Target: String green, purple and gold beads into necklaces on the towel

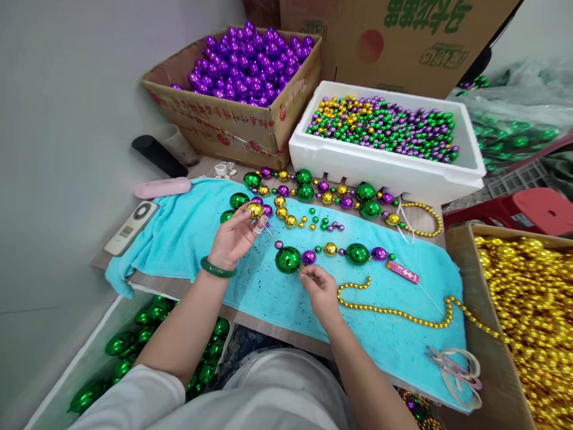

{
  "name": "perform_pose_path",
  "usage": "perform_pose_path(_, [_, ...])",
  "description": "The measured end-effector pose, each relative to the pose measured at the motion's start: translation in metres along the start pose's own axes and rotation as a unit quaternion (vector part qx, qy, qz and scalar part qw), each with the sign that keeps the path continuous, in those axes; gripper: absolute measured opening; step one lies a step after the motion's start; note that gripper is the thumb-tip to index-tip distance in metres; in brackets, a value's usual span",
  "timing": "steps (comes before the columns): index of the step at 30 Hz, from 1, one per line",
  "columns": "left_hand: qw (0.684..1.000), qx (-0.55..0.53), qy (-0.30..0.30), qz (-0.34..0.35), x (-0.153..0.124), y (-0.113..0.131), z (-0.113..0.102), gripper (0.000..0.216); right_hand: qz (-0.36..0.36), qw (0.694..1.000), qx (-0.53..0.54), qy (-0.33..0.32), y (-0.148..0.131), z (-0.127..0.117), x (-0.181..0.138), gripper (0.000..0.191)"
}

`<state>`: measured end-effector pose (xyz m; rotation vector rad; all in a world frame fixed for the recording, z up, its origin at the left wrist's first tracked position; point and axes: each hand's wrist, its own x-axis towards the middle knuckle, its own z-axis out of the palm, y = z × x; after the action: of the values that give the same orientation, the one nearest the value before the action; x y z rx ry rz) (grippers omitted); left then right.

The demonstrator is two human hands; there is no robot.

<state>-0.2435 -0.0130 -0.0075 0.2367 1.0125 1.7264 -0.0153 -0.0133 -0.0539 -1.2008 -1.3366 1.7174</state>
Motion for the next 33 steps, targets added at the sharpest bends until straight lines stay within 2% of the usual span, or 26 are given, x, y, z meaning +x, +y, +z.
perform_pose_path(5, [0.997, 0.012, -0.006, 0.070, -0.004, -0.002, 0.001, 0.023, 0.007, 1.000, 0.003, 0.000, -0.001, 0.001, 0.000, 0.020])
perform_pose_path(10, [0.988, 0.035, 0.020, 0.147, -0.008, -0.004, 0.002, 0.022, 0.009, 1.000, 0.011, 0.000, -0.002, 0.003, 0.001, 0.021])
perform_pose_path(12, [0.988, 0.052, 0.007, 0.146, -0.011, -0.006, 0.004, 0.029, 0.008, 1.000, 0.013, 0.000, -0.002, 0.004, 0.002, 0.021])
perform_pose_path(18, [0.993, 0.057, -0.053, 0.084, -0.017, -0.012, 0.006, 0.042, 0.003, 1.000, 0.012, 0.001, -0.002, 0.004, 0.005, 0.021])
perform_pose_path(28, [0.982, 0.064, -0.139, 0.115, -0.021, -0.007, 0.002, 0.051, -0.010, 1.000, -0.004, -0.018, 0.003, 0.001, 0.009, 0.022])
perform_pose_path(33, [0.972, 0.089, -0.172, 0.134, -0.027, -0.001, 0.004, 0.054, -0.026, 1.000, -0.013, -0.007, 0.002, -0.002, 0.011, 0.020])
